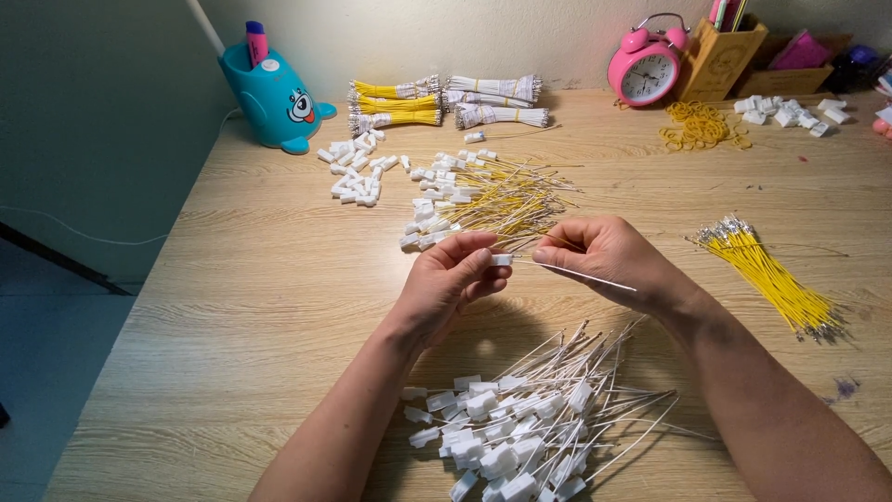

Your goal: The person inserts the exposed metal tips of yellow and white LED wires into small white plastic connectors. They handle the components by hand, picking up a connector and a wire, then pushing the wire into the connector to secure it.

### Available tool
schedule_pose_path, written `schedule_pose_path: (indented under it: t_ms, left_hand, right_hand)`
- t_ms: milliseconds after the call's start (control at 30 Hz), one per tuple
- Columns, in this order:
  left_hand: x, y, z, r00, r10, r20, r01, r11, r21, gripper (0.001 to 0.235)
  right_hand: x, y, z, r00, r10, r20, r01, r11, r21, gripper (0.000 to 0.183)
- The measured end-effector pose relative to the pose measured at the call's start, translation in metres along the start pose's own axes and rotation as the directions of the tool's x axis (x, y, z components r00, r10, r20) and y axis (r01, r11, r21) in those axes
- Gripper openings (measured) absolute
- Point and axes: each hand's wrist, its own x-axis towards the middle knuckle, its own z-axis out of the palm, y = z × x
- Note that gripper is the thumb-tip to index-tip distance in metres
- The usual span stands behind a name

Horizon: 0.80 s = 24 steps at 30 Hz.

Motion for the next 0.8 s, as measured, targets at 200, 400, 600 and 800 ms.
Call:
schedule_pose_path:
  t_ms: [200, 400, 600, 800]
  left_hand:
    - [-0.001, -0.001, 0.000, 0.998, 0.009, 0.066, -0.017, 0.992, 0.123, 0.025]
    - [0.006, -0.008, -0.006, 0.999, 0.029, -0.037, -0.024, 0.991, 0.128, 0.024]
    - [0.004, -0.010, -0.002, 0.997, 0.016, -0.072, -0.013, 0.999, 0.043, 0.026]
    - [0.001, -0.005, -0.001, 0.998, -0.025, -0.053, 0.023, 0.998, -0.053, 0.029]
  right_hand:
    - [-0.004, -0.006, -0.012, 0.999, 0.048, 0.003, -0.047, 0.997, -0.061, 0.006]
    - [-0.017, -0.026, -0.013, 0.992, -0.067, -0.103, 0.051, 0.987, -0.150, 0.008]
    - [-0.022, -0.039, 0.017, 0.988, -0.107, -0.109, 0.090, 0.984, -0.153, 0.011]
    - [-0.019, -0.028, 0.009, 0.990, -0.017, -0.140, -0.020, 0.965, -0.262, 0.008]
